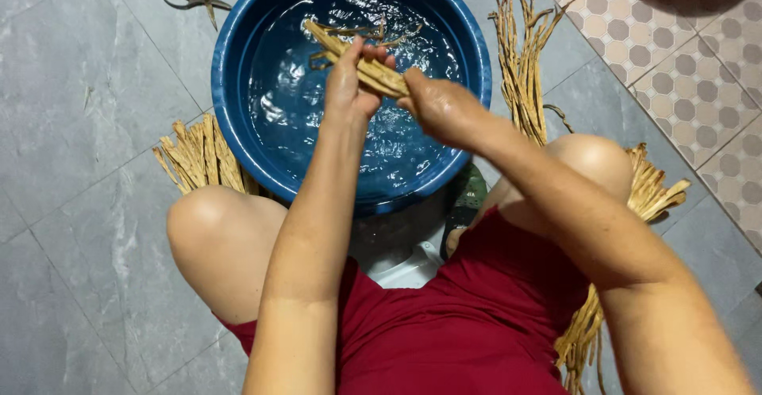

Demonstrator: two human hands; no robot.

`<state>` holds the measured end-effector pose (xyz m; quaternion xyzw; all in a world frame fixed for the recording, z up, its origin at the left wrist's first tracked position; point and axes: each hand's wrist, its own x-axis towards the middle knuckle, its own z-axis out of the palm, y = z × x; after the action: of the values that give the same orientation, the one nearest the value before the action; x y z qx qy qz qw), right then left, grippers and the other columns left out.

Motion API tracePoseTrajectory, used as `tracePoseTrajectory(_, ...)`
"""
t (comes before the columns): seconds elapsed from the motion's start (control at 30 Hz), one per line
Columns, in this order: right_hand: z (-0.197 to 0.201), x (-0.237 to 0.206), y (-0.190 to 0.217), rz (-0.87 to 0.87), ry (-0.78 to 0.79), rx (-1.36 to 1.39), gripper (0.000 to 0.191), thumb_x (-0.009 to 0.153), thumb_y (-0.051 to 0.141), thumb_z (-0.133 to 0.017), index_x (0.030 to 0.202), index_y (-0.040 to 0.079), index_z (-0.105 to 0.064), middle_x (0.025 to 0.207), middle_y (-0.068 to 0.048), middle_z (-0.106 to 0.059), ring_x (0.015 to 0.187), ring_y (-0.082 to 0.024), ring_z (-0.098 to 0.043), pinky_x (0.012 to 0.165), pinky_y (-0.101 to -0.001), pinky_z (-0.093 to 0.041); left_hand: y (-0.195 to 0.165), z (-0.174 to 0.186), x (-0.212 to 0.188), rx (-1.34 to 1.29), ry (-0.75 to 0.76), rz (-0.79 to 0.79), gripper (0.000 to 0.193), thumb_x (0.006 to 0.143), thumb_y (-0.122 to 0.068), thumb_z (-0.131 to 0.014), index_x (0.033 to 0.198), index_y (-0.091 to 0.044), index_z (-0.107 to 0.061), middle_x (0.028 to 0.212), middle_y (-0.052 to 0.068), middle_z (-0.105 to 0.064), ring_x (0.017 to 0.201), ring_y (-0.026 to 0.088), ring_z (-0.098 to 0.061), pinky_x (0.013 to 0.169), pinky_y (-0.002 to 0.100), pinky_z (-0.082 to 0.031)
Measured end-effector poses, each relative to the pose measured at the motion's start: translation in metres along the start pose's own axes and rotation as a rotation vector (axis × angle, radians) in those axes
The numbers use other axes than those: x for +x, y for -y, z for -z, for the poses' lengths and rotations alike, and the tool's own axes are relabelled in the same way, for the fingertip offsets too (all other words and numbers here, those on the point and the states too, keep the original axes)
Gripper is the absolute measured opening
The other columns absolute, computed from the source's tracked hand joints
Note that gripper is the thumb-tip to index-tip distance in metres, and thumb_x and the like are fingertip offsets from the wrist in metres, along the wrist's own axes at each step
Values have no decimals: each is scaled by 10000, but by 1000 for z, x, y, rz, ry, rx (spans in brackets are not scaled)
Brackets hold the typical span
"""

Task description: The person sits on the floor and repeatedly submerges bundles of dried sticks into a blue basin of water, agitates them by hand, and sets them aside on the floor. The process is repeated for multiple bundles throughout the clip.

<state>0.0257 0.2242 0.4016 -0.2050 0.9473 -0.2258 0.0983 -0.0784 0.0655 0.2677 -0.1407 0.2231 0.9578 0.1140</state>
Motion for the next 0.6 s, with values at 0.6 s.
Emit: tracePoseTrajectory(0.6, 171, -139, -110, -202, -16, -10, 192, 1047, 232, -606, 1087, 44, -608, 759, -84, -610, 676, -202, -549, 615, -373, -461, -105, 32, 48, 64, -391, 1, 239, 1024, -229, -596, 949, -2, -590, 808, 118, -621, 763, 297, -685, 787, 513, -662)
